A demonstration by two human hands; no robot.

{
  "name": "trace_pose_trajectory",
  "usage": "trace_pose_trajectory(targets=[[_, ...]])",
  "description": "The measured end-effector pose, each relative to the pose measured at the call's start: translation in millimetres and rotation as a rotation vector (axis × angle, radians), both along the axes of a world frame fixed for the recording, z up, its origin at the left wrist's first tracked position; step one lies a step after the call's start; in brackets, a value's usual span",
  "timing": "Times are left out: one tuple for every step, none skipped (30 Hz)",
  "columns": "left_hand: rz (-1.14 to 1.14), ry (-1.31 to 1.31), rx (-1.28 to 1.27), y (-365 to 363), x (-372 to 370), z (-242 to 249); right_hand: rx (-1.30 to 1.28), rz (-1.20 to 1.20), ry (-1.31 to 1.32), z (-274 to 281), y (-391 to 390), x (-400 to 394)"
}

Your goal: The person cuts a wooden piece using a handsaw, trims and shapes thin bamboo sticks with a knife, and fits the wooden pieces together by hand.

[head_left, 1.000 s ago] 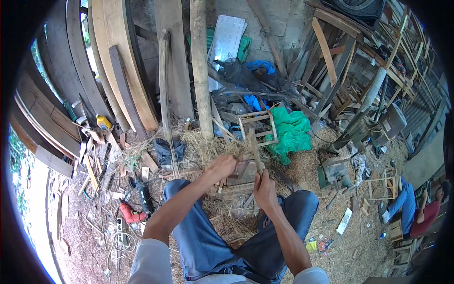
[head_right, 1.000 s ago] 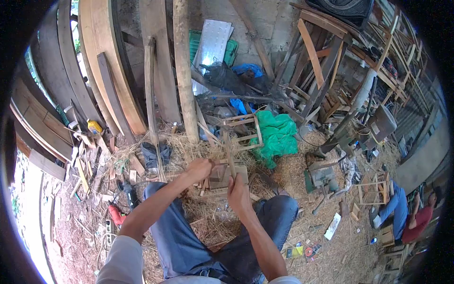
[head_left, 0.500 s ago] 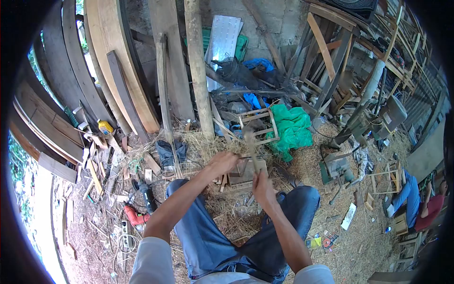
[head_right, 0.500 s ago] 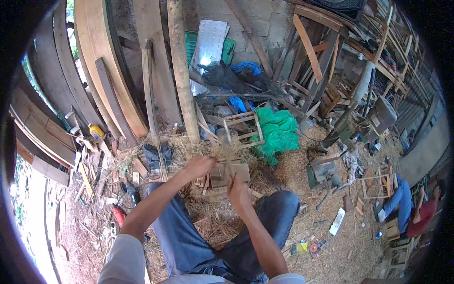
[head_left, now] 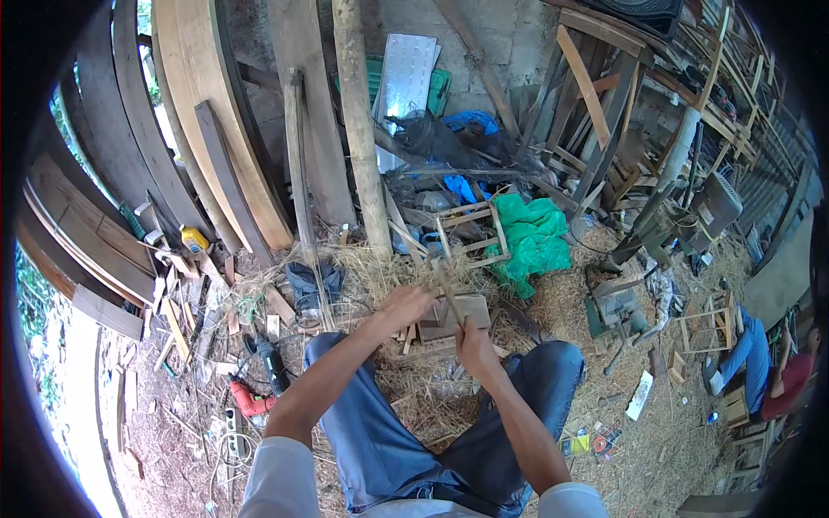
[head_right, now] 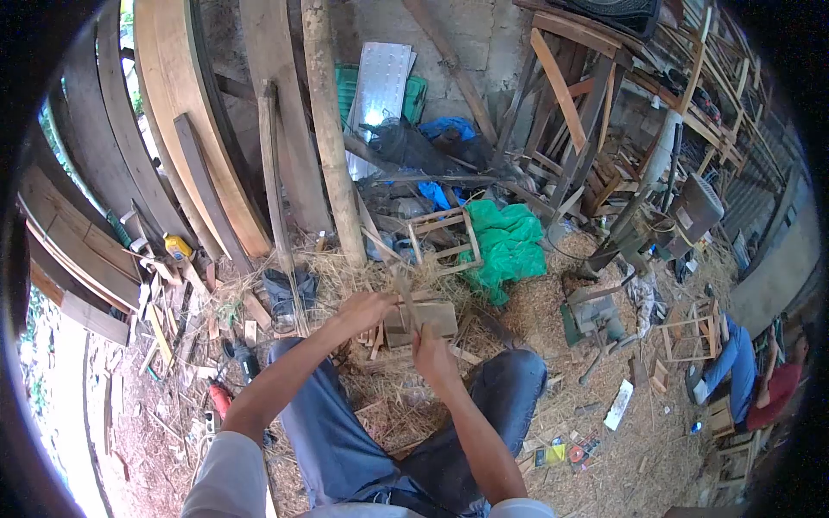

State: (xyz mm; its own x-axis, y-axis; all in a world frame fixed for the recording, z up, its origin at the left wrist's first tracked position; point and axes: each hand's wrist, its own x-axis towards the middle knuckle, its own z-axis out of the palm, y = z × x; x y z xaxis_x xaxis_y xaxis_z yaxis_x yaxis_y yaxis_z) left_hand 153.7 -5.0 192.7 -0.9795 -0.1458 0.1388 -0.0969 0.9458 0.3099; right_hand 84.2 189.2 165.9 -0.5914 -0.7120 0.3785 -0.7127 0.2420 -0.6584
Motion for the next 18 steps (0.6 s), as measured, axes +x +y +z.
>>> trace_pose_trajectory(targets=[[0.012,-0.002,-0.003,-1,-1,-5,-0.01,0.008,0.056,-5,-1,-2],[0.026,-0.008,-0.005,-4,-1,-10,0.054,0.001,-0.014,-10,-2,-4],[0.03,-0.008,-0.009,-5,1,-4,0.119,-0.007,-0.085,-10,-3,-3],[0.013,-0.024,0.016,-6,2,1,0.116,-0.004,-0.084,-9,-4,-2],[-0.005,-0.039,0.041,-6,3,6,0.124,-0.001,-0.095,-9,-4,-2],[-0.006,-0.034,0.04,-6,4,8,0.132,-0.001,-0.103,-9,-3,-4],[0.022,-0.005,0.041,-6,8,10,0.129,-0.004,-0.096,-9,-3,-6],[0.049,0.021,0.042,-6,11,12,0.133,0.005,-0.153,-9,-3,-8],[0.047,0.023,0.039,-3,13,11,0.136,0.016,-0.211,-8,-3,-8],[0.073,0.021,0.024,0,17,9,0.134,0.016,-0.209,-6,-2,-8],[0.1,0.02,0.008,0,18,8,0.113,0.013,-0.189,-5,-1,-9],[0.102,0.023,0.005,-2,18,10,0.091,0.013,-0.169,0,-2,-9],[0.111,-0.021,0.024,-3,19,11,0.092,0.018,-0.17,3,-4,-8],[0.12,-0.068,0.046,-4,21,9,-0.009,-0.017,-0.096,5,-5,-8],[0.122,-0.072,0.053,-7,21,6,-0.106,-0.053,-0.023,9,-5,-7],[0.097,-0.073,0.048,-10,22,1,-0.097,-0.053,-0.027,24,-4,-5],[0.071,-0.073,0.04,-13,22,-3,0.04,-0.093,-0.227,40,-4,-5],[0.111,-0.136,-0.007,-14,23,-5,0.177,-0.133,-0.427,66,-4,-2]])
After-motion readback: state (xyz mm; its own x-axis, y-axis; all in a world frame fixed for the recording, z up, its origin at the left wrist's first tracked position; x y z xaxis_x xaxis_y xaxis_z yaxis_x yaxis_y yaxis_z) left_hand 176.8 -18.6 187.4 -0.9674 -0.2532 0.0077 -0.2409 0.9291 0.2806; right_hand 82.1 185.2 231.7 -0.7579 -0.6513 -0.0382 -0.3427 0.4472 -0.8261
